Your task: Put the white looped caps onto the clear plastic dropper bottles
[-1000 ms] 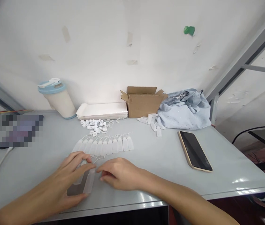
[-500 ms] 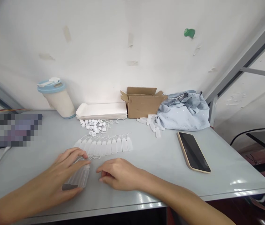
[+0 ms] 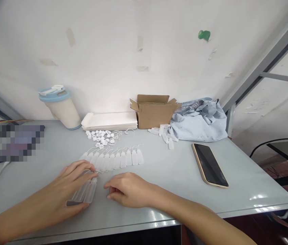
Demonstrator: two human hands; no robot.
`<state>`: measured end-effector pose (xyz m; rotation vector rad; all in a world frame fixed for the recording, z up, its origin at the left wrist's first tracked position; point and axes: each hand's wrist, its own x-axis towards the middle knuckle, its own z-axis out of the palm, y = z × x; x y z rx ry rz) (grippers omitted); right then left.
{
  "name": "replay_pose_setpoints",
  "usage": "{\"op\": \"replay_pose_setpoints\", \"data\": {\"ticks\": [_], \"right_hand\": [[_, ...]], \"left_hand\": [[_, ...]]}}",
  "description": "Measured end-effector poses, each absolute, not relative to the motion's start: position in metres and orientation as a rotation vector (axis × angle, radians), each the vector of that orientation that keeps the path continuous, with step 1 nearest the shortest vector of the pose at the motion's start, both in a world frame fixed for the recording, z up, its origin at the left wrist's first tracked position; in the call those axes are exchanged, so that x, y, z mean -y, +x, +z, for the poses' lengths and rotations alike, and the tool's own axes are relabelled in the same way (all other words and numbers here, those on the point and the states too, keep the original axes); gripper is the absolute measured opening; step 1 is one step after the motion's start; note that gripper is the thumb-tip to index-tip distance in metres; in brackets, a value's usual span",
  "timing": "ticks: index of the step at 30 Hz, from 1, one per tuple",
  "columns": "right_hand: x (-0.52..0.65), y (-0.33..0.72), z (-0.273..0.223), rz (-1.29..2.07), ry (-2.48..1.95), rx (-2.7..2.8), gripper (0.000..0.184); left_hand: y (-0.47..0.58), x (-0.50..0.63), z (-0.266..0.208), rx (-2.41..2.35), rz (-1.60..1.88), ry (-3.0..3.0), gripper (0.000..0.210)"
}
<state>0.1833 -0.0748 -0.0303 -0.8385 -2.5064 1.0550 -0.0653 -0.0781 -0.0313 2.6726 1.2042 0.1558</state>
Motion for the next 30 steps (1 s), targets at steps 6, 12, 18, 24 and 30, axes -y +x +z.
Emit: {"op": "replay_pose_setpoints", "data": {"ticks": [6, 12, 18, 24, 30], "right_hand": [[0.074, 0.183, -0.030, 1.062, -0.845, 2.512, 0.020], [0.074, 0.184, -0.032, 1.042, -0.827, 2.519, 0.022], [0.072, 0.185, -0.031, 1.028, -0.822, 2.516, 0.022], [0.057, 0.199, -0.030, 0.931, -0.923, 2.335, 0.019], [0.016, 0.241, -0.028, 0.554, -1.240, 2.133, 0.019]], "left_hand": [[-0.065, 0.077, -0.030, -1.193, 0.160, 2.638, 0.051], [-0.065, 0.076, -0.034, -1.201, 0.169, 2.569, 0.059], [-0.060, 0.071, -0.022, -1.169, 0.245, 2.518, 0.050], [-0.040, 0.022, -0.010, -1.227, 0.421, 2.486, 0.025], [-0.022, -0.028, -0.023, -1.278, 0.471, 2.566, 0.030]]}}
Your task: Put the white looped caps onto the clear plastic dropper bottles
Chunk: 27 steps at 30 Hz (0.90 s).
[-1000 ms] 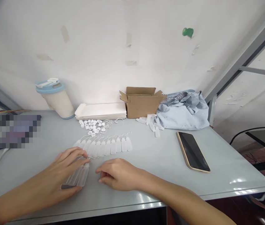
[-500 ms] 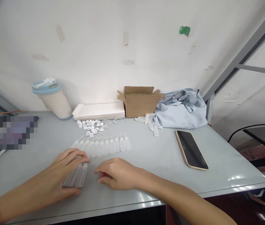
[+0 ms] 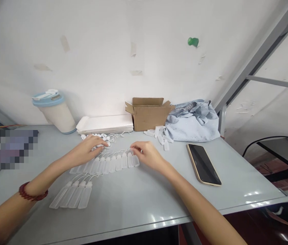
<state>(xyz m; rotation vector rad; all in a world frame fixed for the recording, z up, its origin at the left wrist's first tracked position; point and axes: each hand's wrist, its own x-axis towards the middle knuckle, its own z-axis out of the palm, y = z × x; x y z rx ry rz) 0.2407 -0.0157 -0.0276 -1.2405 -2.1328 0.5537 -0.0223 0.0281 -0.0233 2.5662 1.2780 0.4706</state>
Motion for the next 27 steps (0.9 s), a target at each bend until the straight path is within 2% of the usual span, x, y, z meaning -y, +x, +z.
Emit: {"op": "replay_pose_setpoints", "data": {"ticks": [3, 12, 19, 27], "right_hand": [[-0.003, 0.262, -0.029, 0.214, -1.558, 2.121, 0.020], [-0.017, 0.299, -0.021, 0.021, -2.083, 2.005, 0.021], [-0.016, 0.323, -0.017, 0.049, -2.430, 1.875, 0.025], [-0.019, 0.323, -0.021, 0.248, -2.498, 1.839, 0.027]], "left_hand": [[-0.017, -0.031, -0.033, -1.284, 0.437, 2.621, 0.034], [-0.019, -0.028, -0.040, -1.306, 0.498, 2.601, 0.034], [-0.027, -0.015, -0.028, -1.468, 0.731, 2.351, 0.029], [-0.024, -0.007, -0.024, -1.424, 0.945, 2.277, 0.024]]}}
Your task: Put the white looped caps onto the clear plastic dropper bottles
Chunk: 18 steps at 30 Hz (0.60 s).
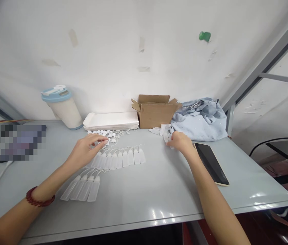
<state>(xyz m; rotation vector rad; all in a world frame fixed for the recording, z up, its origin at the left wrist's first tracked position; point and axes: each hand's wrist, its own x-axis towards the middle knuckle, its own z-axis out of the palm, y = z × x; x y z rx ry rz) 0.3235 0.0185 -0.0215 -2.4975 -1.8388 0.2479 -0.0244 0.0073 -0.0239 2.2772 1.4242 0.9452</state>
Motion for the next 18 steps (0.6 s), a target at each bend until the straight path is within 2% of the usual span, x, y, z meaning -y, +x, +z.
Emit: {"op": "replay_pose_setpoints", "data": {"ticks": [9, 14, 18], "right_hand": [[-0.014, 0.309, -0.011, 0.211, -2.305, 1.710, 0.029], [-0.005, 0.278, -0.018, 0.258, -1.731, 1.721, 0.024], [0.016, 0.246, -0.025, 0.407, -1.346, 1.977, 0.022]], "left_hand": [[-0.021, -0.001, -0.022, -1.402, 1.079, 2.201, 0.016], [-0.017, 0.004, -0.020, -1.410, 1.210, 2.114, 0.012], [-0.009, 0.012, -0.016, -1.365, 1.209, 2.089, 0.010]]}}
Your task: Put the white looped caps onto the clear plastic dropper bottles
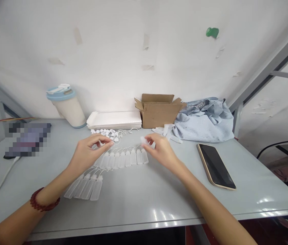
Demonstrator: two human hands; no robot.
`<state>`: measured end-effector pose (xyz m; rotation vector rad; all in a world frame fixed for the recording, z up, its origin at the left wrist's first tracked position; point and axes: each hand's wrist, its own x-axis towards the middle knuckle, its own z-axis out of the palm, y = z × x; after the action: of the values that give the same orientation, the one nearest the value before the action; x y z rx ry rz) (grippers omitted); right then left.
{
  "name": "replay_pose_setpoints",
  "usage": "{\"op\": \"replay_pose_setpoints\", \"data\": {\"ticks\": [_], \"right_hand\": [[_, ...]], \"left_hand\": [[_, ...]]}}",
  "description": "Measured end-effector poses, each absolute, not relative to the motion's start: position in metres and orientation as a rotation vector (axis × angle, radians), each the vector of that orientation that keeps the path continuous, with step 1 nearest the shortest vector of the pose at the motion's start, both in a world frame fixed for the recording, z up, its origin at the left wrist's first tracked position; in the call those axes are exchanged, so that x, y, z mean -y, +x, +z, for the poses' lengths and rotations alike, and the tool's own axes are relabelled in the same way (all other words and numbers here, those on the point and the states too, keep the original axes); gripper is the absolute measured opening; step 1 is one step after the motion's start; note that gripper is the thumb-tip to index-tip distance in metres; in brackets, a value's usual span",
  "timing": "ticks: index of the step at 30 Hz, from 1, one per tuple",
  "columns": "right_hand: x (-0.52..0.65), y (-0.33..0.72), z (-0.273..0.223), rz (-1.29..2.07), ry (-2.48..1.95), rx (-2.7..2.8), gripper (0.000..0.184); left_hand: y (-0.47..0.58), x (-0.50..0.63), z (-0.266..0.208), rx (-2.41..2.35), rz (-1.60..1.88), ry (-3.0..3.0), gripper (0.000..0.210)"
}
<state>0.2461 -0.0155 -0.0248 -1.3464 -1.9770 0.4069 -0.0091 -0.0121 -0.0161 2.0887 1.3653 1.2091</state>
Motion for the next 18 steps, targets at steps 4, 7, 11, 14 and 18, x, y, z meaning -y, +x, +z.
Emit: {"op": "replay_pose_setpoints", "data": {"ticks": [4, 7, 11, 14, 18], "right_hand": [[0.042, 0.221, -0.025, 0.517, -1.097, 2.138, 0.019], [0.055, 0.209, -0.025, 0.558, -0.950, 2.145, 0.020], [0.060, 0.204, -0.027, 0.579, -0.870, 2.135, 0.020], [0.059, 0.205, -0.027, 0.588, -0.877, 2.131, 0.019], [0.057, 0.207, -0.028, 0.536, -0.901, 2.135, 0.017]], "left_hand": [[0.000, 0.026, -0.011, -1.259, 1.186, 2.209, 0.007], [0.005, 0.034, -0.010, -1.156, 1.190, 2.300, 0.007], [0.008, 0.039, -0.013, -1.064, 1.200, 2.368, 0.009], [0.008, 0.040, -0.015, -1.031, 1.231, 2.386, 0.009], [0.008, 0.040, -0.015, -1.020, 1.243, 2.382, 0.009]]}}
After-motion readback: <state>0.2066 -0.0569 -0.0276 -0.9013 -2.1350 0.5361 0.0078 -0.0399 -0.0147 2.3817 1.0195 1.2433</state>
